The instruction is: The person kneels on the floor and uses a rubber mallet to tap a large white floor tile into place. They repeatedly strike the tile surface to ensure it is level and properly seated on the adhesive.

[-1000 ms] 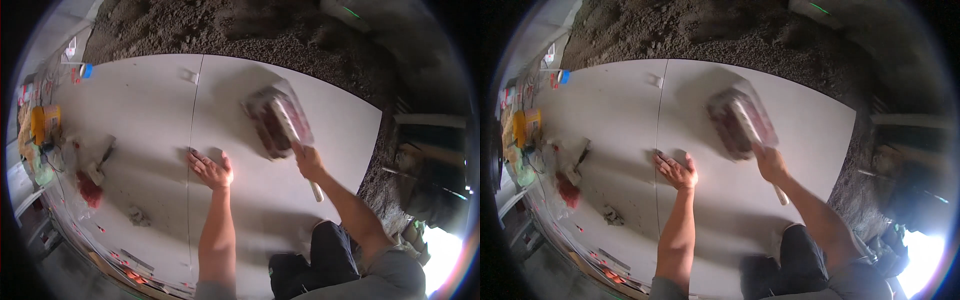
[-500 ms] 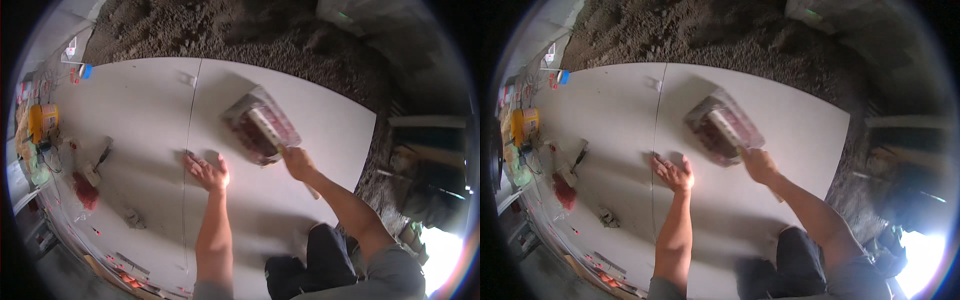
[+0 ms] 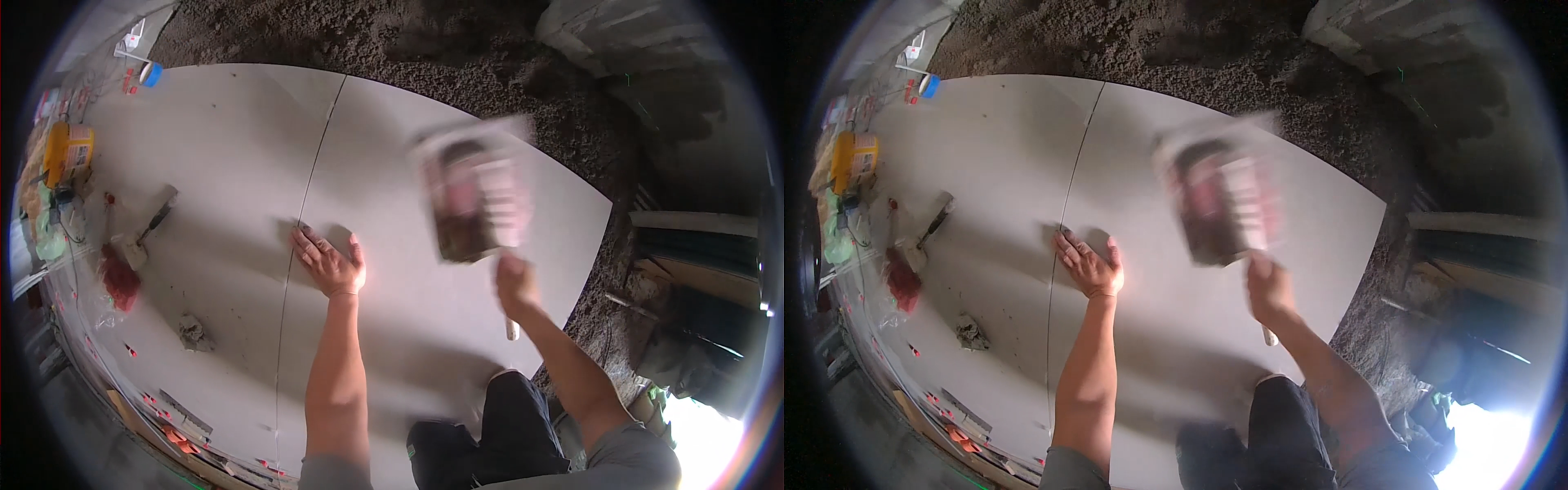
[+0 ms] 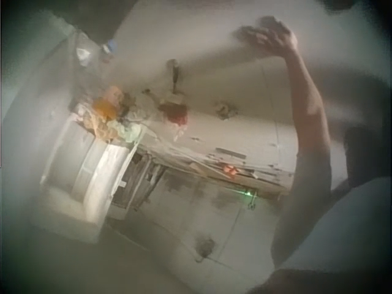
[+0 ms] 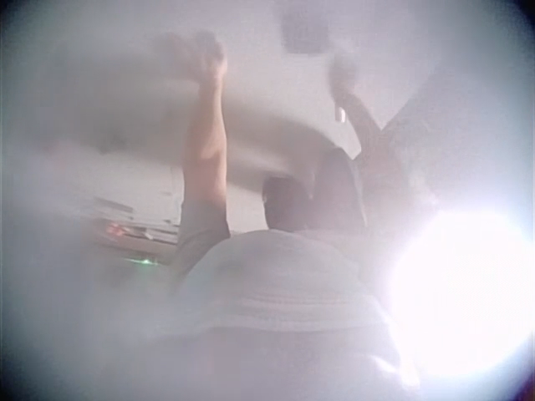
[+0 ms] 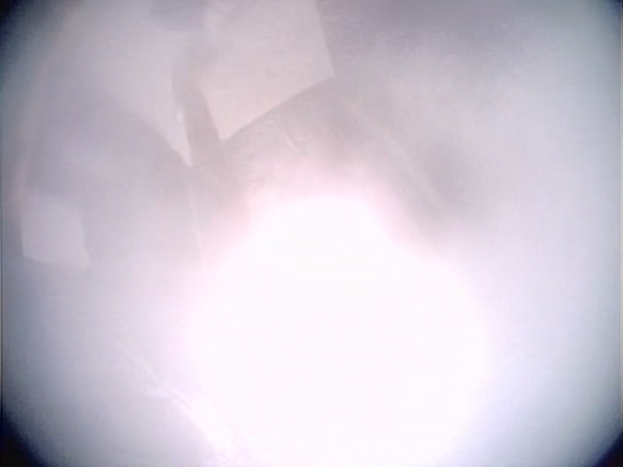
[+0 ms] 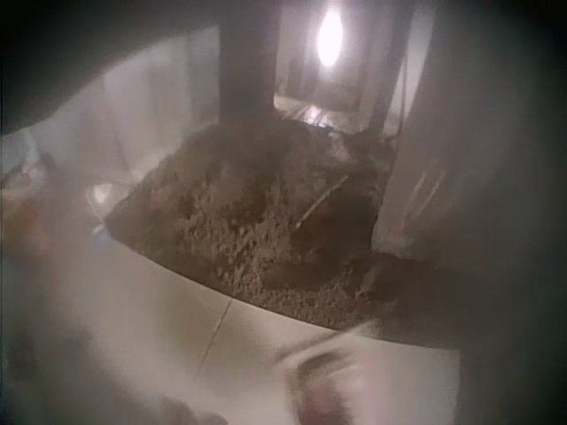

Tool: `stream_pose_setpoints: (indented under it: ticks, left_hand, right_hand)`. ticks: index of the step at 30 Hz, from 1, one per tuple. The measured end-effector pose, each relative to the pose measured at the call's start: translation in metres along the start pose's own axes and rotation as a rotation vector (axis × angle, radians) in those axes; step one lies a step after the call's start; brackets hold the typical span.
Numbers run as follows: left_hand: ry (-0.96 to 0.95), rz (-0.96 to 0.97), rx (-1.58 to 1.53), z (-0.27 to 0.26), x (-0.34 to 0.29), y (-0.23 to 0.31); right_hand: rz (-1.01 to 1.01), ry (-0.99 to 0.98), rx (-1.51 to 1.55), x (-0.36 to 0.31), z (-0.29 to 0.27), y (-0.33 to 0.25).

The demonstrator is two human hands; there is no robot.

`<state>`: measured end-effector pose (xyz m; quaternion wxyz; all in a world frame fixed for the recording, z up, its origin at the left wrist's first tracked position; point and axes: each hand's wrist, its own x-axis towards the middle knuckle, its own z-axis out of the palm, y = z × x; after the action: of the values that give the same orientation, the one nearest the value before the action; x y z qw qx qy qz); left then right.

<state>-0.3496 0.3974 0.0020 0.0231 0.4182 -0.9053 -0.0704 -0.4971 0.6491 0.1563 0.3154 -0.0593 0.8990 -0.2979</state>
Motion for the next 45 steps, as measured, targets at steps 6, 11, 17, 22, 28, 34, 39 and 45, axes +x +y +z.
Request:
stream_pose_setpoints:
  ticks: [6,11,17,22,28,34,39,45]
  left_hand:
    - [0.078,-0.009,-0.006,0.006,-0.003,-0.005]
    - [0.160,-0.024,0.019,0.010,-0.003,-0.005]
    - [0.168,-0.035,0.031,0.005,-0.002,-0.001]
    - [0.201,-0.001,0.030,0.010,0.001,-0.007]
    - [0.230,0.095,0.094,0.007,-0.004,-0.010]
    - [0.427,-0.143,0.061,-0.026,0.050,-0.126]
    - [0.177,-1.050,0.187,-0.008,0.099,-0.253]
    - [0.253,-1.078,0.213,0.010,0.122,-0.270]
  right_hand:
    - [0.146,-0.481,-0.229,0.009,0.060,0.034]
    - [0.151,-0.436,-0.124,0.020,0.008,0.007]
    - [0.166,-0.023,0.490,-0.036,-0.113,0.014]
    - [0.205,0.322,0.586,-0.032,-0.049,0.038]
    - [0.183,-0.126,-0.067,0.044,0.064,0.049]
    - [0.103,-0.158,-0.200,0.045,0.052,-0.004]
    - [0.214,-0.198,-0.225,0.066,0.064,0.028]
    - [0.309,-0.138,-0.013,0.057,0.063,0.047]
